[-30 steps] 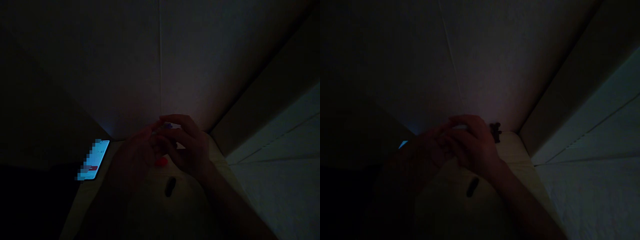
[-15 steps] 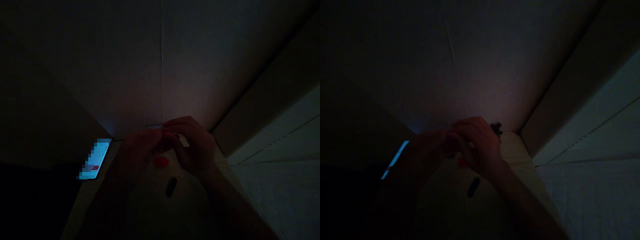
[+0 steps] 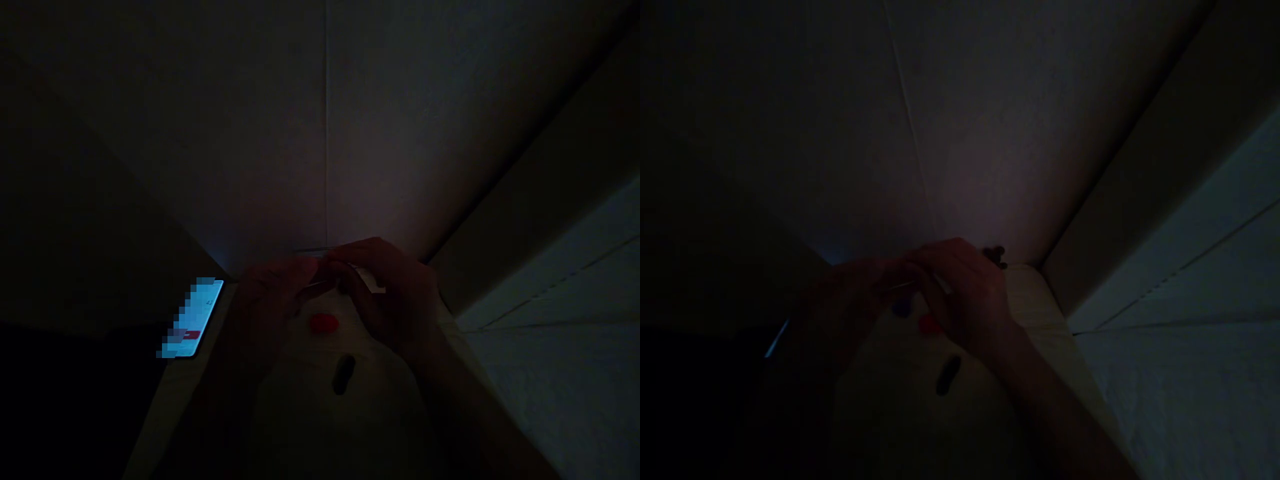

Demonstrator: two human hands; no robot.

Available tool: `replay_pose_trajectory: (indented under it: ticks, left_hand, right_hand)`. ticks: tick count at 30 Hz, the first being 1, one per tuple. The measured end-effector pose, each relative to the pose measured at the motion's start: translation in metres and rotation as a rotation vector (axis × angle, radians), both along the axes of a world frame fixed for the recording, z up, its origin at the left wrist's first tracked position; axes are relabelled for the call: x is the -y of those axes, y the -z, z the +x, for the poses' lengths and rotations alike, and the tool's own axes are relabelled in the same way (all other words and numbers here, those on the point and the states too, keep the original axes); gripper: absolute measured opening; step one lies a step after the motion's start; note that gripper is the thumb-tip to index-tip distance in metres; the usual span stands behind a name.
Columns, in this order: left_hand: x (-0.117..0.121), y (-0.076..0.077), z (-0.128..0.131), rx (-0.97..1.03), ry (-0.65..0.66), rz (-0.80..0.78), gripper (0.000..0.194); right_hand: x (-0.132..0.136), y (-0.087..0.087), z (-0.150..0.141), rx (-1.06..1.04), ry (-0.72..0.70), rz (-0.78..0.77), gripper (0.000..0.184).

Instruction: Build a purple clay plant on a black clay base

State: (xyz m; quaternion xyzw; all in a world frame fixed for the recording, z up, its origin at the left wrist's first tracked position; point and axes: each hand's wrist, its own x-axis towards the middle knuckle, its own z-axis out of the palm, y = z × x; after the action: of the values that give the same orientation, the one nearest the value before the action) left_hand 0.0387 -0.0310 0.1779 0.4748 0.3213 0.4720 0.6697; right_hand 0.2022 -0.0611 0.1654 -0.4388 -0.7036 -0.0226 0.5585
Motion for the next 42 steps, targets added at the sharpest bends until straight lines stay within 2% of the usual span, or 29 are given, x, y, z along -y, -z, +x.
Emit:
replay_pose_trajectory:
  ticks: [2,5,8,12,15,21,26,32,35,39,42]
  left_hand:
    - [-0.001,-0.003,0.000,-0.029,0.001,0.000,0.023]
    - [-0.001,-0.006,-0.002,-0.058,-0.028,0.001,0.023]
    - [-0.002,-0.005,-0.005,-0.080,-0.053,0.012,0.024]
    - [-0.004,0.001,-0.005,-0.100,-0.100,0.046,0.027]
    - [-0.004,0.002,-0.004,-0.111,-0.104,0.063,0.026]
    - [-0.005,0.004,-0.005,-0.128,-0.115,0.083,0.024]
    - [-0.009,0.005,-0.006,-0.109,-0.114,0.100,0.023]
    - [-0.008,0.005,-0.006,-0.115,-0.137,0.097,0.022]
    - [-0.010,0.006,-0.004,-0.108,-0.166,0.080,0.022]
    - [-0.024,0.018,0.000,-0.145,-0.205,0.088,0.022]
    - [-0.037,0.035,0.005,-0.270,-0.196,0.089,0.023]
  right_hand:
    - [0.000,0.003,0.002,-0.063,0.075,-0.015,0.007]
    - [-0.002,0.008,0.005,-0.272,0.144,-0.029,0.007]
    - [-0.004,0.011,0.005,-0.449,0.152,-0.063,0.013]
    - [-0.006,0.006,0.002,-0.559,0.126,-0.084,0.014]
    - [-0.007,0.002,0.002,-0.590,0.106,-0.065,0.014]
    - [-0.007,0.003,0.005,-0.598,0.100,-0.055,0.041]
    - [-0.005,0.000,0.007,-0.612,0.151,-0.043,0.025]
    - [-0.007,0.001,0.007,-0.643,0.160,-0.027,0.014]
    - [-0.009,0.004,0.009,-0.656,0.124,-0.046,0.027]
    - [-0.012,0.007,0.011,-0.670,0.059,-0.068,0.046]
    - [-0.011,0.006,0.013,-0.617,0.097,-0.056,0.040]
